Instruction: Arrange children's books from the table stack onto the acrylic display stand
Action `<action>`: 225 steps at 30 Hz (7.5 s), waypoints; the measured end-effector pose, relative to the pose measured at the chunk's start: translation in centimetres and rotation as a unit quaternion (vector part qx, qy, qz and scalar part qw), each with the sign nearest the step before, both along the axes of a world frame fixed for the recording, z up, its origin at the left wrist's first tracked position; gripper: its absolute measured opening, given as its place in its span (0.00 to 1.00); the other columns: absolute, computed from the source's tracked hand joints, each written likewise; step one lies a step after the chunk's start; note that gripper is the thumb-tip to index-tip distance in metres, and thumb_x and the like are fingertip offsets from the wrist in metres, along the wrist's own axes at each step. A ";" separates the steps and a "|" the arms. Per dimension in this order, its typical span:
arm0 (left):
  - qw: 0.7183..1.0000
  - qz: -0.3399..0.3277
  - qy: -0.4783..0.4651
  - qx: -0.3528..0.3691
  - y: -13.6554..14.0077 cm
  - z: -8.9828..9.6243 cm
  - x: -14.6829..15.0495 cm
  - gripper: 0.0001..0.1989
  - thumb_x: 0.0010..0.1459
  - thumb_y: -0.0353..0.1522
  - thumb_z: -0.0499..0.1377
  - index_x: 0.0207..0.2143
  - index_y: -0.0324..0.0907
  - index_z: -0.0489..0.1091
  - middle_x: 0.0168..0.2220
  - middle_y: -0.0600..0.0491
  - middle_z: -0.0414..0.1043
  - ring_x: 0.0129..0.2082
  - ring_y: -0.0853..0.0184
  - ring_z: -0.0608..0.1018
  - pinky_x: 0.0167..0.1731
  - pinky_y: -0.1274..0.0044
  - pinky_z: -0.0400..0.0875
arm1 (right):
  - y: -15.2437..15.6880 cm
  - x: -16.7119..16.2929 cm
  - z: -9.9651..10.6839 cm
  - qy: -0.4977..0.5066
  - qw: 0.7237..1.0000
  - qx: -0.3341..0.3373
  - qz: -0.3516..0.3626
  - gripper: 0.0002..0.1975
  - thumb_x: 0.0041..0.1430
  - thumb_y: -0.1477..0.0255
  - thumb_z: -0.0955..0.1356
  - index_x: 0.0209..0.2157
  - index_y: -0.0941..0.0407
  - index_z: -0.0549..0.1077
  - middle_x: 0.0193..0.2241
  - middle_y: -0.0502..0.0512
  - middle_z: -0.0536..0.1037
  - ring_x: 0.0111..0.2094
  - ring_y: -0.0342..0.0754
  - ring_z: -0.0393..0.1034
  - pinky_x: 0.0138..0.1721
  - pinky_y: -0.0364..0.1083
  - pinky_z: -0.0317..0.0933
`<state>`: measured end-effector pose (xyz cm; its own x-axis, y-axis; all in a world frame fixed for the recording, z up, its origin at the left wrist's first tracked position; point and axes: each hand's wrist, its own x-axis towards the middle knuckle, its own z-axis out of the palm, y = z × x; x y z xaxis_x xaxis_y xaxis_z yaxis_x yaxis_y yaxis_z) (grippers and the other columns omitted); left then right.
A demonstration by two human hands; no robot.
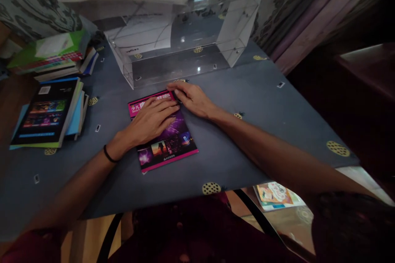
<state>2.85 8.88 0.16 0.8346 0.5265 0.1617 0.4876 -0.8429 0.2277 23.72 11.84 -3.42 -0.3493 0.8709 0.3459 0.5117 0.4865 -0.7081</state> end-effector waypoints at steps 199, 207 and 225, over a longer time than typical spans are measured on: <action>0.939 0.185 -0.242 -0.160 -0.4 7.9 -8.8 0.19 0.67 0.42 0.52 0.55 0.45 0.70 0.52 0.48 0.76 0.49 0.57 0.76 0.54 0.65 0.68 | -5.3 -0.9 6.6 0.036 0.995 0.096 -0.008 0.11 0.70 0.65 0.61 0.33 0.53 0.67 0.30 0.52 0.74 0.30 0.46 0.69 0.33 0.44 0.64; 0.921 0.219 -0.321 0.030 2.9 10.6 -6.6 0.08 0.63 0.36 0.54 0.34 0.44 0.70 0.30 0.53 0.74 0.31 0.61 0.74 0.36 0.71 0.69 | -0.1 -0.4 11.3 0.021 0.982 0.180 -0.054 0.10 0.67 0.65 0.61 0.30 0.52 0.63 0.27 0.51 0.72 0.28 0.47 0.66 0.32 0.46 0.61; 0.870 0.267 -0.371 0.185 7.9 12.5 -3.1 0.09 0.65 0.31 0.53 0.46 0.41 0.68 0.43 0.46 0.75 0.44 0.57 0.76 0.45 0.66 0.70 | 6.5 0.0 14.8 0.097 0.963 0.243 -0.072 0.08 0.67 0.65 0.61 0.39 0.53 0.69 0.36 0.55 0.75 0.37 0.49 0.70 0.42 0.50 0.68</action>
